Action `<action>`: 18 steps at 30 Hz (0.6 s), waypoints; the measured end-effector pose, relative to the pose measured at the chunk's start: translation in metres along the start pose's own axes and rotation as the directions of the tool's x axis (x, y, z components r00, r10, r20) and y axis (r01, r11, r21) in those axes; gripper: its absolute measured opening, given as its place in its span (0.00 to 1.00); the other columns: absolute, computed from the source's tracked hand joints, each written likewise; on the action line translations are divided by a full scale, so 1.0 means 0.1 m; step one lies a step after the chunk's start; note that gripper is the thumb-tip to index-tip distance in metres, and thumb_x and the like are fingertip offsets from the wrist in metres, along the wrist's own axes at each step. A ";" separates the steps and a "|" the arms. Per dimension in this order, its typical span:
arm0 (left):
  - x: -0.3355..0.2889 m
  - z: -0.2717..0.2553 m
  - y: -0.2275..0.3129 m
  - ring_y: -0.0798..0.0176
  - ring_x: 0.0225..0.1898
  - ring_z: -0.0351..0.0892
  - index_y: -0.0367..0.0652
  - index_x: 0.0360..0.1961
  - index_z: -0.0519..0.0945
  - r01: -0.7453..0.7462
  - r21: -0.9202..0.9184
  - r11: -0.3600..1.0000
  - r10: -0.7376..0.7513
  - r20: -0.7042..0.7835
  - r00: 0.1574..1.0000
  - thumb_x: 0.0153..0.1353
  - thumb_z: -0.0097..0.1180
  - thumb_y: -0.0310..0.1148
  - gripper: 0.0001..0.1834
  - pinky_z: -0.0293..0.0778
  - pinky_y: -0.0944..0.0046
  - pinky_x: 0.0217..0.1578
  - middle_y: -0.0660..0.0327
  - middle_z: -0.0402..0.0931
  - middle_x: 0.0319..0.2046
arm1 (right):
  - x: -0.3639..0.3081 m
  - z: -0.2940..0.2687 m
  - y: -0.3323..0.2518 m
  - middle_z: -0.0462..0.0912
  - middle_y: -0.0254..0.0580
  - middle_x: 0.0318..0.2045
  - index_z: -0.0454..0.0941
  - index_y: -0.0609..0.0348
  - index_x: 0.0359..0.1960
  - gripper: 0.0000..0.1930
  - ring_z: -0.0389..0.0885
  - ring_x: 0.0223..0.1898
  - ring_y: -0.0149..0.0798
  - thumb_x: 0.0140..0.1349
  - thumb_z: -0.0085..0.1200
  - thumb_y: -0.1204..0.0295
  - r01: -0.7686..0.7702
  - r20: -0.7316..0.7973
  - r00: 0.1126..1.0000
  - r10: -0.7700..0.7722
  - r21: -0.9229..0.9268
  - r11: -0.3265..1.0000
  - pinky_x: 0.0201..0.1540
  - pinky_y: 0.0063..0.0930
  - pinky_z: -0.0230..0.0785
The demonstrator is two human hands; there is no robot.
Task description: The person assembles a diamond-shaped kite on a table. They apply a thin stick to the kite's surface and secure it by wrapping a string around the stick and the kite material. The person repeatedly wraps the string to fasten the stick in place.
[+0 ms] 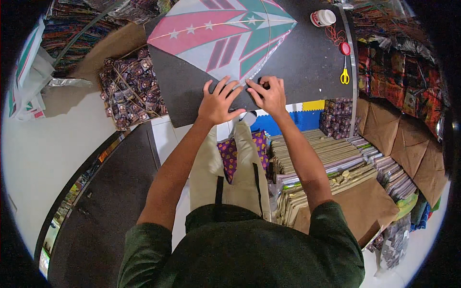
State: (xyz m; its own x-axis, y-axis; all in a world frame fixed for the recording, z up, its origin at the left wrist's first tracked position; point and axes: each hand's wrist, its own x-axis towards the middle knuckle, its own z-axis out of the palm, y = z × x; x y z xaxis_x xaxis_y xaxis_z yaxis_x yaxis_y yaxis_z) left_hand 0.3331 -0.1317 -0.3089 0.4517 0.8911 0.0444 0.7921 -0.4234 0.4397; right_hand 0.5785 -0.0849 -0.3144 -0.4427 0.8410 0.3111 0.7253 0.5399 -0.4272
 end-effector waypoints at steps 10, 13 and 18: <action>0.00 0.00 0.00 0.53 0.79 0.60 0.58 0.72 0.77 0.005 -0.008 1.000 -0.005 -0.001 1.000 0.61 0.64 0.68 0.42 0.50 0.27 0.72 0.64 0.70 0.73 | -0.02 -0.03 -0.01 0.78 0.34 0.40 0.91 0.37 0.54 0.20 0.77 0.41 0.38 0.59 0.75 0.55 -0.018 -0.013 1.000 0.019 0.055 0.998 0.48 0.42 0.66; 0.01 -0.01 0.01 0.53 0.79 0.60 0.58 0.71 0.77 0.011 0.002 1.000 -0.011 0.010 1.000 0.62 0.64 0.69 0.42 0.50 0.27 0.72 0.64 0.70 0.73 | 0.04 -0.08 -0.04 0.79 0.34 0.40 0.91 0.35 0.54 0.19 0.77 0.42 0.39 0.60 0.74 0.54 0.053 0.030 0.998 -0.054 0.034 0.998 0.49 0.42 0.67; 0.01 -0.01 0.00 0.54 0.79 0.59 0.58 0.71 0.77 0.003 0.007 1.000 -0.003 0.005 1.000 0.62 0.63 0.69 0.42 0.50 0.27 0.72 0.65 0.70 0.73 | -0.01 0.00 -0.03 0.78 0.36 0.40 0.91 0.37 0.53 0.19 0.77 0.42 0.41 0.59 0.75 0.55 -0.063 -0.023 0.998 0.064 0.040 0.997 0.48 0.43 0.68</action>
State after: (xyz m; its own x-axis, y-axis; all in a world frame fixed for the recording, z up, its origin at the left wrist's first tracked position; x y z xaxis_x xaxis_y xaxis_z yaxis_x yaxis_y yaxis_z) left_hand 0.3331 -0.1310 -0.3080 0.4511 0.8916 0.0390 0.7963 -0.4219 0.4336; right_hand 0.5765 -0.0876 -0.3136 -0.3832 0.8725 0.3032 0.7296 0.4872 -0.4798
